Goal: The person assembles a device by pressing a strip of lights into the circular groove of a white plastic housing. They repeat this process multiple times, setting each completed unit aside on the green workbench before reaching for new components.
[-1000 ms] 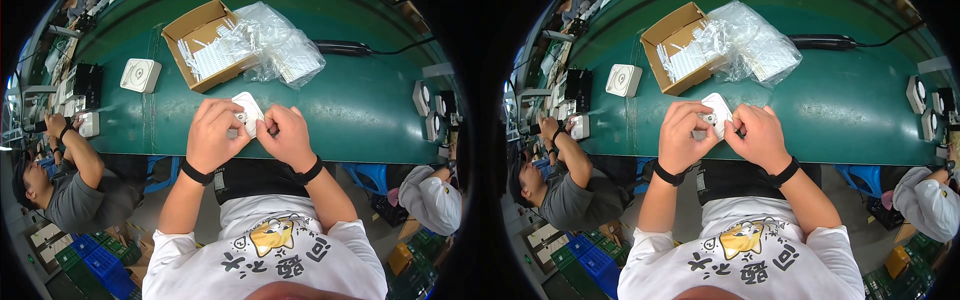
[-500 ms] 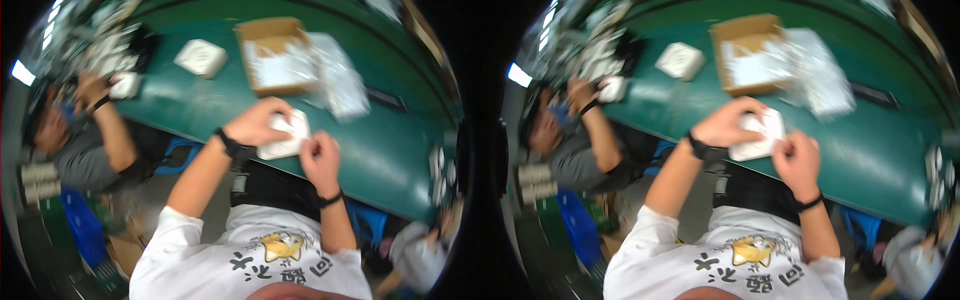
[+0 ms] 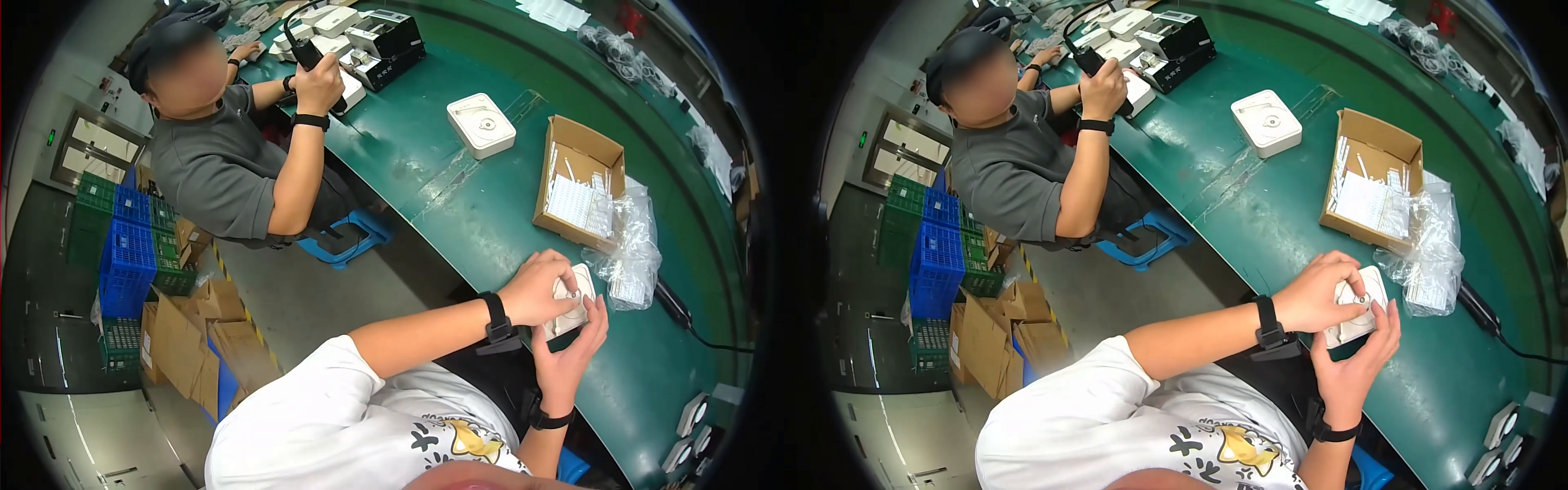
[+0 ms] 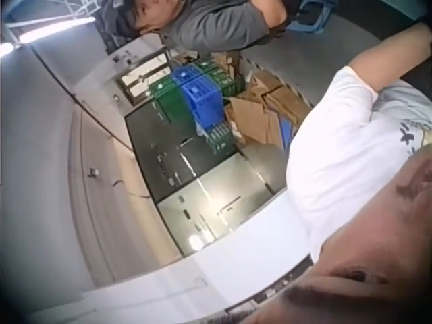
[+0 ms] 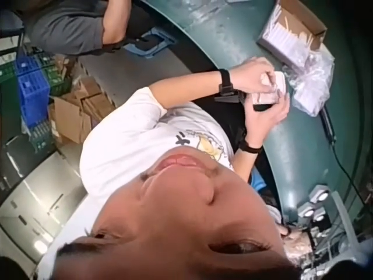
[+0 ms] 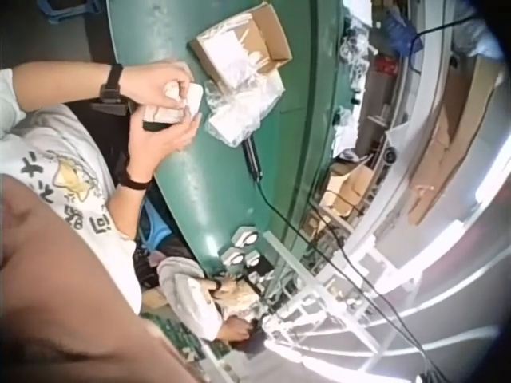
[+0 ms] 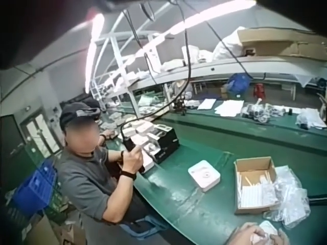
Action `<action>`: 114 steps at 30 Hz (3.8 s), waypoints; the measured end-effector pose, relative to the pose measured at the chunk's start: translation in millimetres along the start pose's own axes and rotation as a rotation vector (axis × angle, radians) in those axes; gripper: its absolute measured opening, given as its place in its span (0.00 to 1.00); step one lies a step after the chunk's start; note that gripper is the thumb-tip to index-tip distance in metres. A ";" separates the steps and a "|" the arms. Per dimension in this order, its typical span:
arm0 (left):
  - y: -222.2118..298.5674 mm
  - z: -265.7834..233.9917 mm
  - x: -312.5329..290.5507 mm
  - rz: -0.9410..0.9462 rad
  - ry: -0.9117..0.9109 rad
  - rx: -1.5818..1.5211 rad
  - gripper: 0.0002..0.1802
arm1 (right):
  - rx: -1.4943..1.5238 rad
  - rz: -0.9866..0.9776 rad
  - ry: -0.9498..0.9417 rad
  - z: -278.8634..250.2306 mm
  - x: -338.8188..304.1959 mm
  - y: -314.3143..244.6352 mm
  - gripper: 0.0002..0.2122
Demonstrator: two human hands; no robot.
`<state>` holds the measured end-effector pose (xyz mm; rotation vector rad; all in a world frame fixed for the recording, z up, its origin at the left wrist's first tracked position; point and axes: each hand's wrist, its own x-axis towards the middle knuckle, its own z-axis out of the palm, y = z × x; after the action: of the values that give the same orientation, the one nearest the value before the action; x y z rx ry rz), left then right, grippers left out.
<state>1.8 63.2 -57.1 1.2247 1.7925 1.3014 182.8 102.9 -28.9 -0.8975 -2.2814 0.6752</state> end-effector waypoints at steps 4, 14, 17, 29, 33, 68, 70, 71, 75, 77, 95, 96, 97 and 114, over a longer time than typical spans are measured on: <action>-2.8 22.2 -14.3 0.033 0.124 -0.175 0.23 | -0.054 -0.009 -0.027 -7.1 1.9 -0.3 0.50; 19.9 31.9 -33.6 -0.039 -0.119 -0.656 0.15 | -0.280 0.091 -0.233 -67.6 8.5 25.9 0.51; 12.3 16.3 -27.8 -0.050 -0.131 -0.585 0.11 | -0.292 0.149 -0.209 -96.4 6.9 43.3 0.47; -7.7 2.4 -26.2 0.082 -0.050 -0.394 0.14 | -0.649 0.173 0.186 -227.8 -18.6 250.6 0.39; -4.4 0.4 -27.0 0.105 -0.005 -0.506 0.15 | -0.947 0.146 0.377 -230.6 -4.8 267.9 0.32; -37.7 -125.5 154.6 0.304 0.211 -0.273 0.20 | 0.208 0.140 0.111 -30.2 116.3 114.5 0.22; -30.4 -131.4 148.4 0.321 0.177 -0.187 0.22 | 0.220 0.136 0.088 -31.3 116.9 114.3 0.22; -32.0 -141.9 147.6 0.323 0.192 -0.180 0.22 | 0.221 0.151 0.082 -31.0 115.9 116.2 0.21; -46.1 -212.1 137.4 0.356 0.475 0.383 0.30 | 0.249 0.147 0.062 -24.2 119.8 116.4 0.21; -70.6 -247.5 123.0 0.252 0.464 0.605 0.37 | 0.281 0.107 0.040 -17.1 122.3 106.0 0.21; -28.3 -220.7 1.2 0.175 0.173 0.571 0.57 | 0.294 0.171 0.101 -31.4 125.5 139.2 0.20; -24.6 -216.5 -9.0 0.125 0.197 0.561 0.57 | 0.317 0.165 0.169 -31.7 129.0 132.3 0.20; -24.9 -205.2 -18.2 0.156 0.162 0.528 0.57 | 0.341 0.154 0.237 -34.4 128.3 124.7 0.19; -12.7 -74.8 -43.6 0.149 0.418 0.584 0.41 | -0.183 -0.106 -0.566 58.6 332.3 29.9 0.13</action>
<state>-49.4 -6.8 -45.7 1.4858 2.5487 1.2172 -42.9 350.2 22.4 -0.7205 -2.9092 0.7536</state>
